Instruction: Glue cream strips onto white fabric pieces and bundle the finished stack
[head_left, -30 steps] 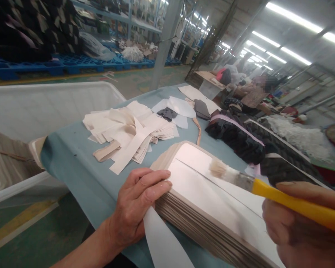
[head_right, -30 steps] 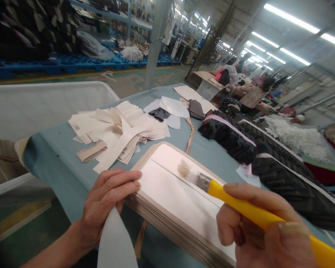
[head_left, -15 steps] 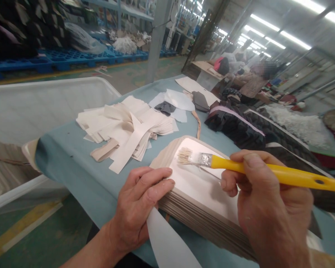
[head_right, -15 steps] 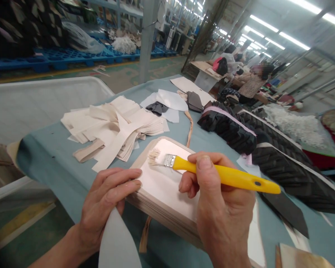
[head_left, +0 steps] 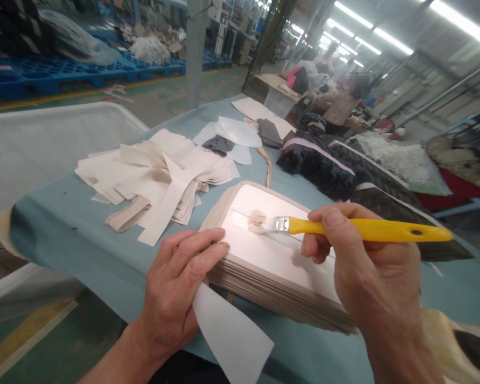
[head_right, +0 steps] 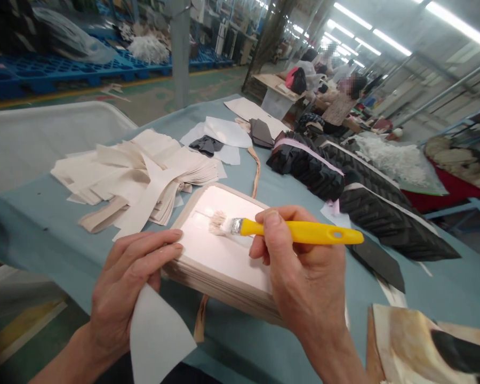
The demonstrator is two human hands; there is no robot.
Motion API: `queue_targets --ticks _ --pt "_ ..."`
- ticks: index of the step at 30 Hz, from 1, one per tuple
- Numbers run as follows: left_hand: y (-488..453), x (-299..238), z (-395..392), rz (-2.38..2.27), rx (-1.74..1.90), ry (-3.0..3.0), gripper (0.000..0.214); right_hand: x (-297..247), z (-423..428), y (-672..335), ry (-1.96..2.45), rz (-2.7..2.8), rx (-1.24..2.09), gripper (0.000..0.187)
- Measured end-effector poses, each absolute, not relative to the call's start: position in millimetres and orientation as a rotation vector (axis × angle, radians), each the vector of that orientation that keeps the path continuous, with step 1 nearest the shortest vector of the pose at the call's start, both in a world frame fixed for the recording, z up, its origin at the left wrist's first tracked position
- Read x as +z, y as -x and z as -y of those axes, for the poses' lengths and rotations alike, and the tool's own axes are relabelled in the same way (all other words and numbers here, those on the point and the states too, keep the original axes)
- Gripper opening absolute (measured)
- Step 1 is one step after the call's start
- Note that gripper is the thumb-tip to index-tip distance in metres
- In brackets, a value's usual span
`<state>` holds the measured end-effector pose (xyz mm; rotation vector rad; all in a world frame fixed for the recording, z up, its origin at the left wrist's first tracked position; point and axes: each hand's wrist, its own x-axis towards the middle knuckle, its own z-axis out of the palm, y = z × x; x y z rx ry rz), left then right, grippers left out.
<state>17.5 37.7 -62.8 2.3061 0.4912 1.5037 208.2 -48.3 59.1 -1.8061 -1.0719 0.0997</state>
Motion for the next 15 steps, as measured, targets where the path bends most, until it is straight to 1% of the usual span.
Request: queue_targets --ticks 13,15 --pt "-19 -62 -37 -0.609 1.546 -2.361 0.049 71 109 -269 1.896 1.114 0.196 0.031" --pt "-19 -68 -41 -0.659 1.555 -2.329 0.047 75 117 -278 1.916 1.146 0.207 0.032"
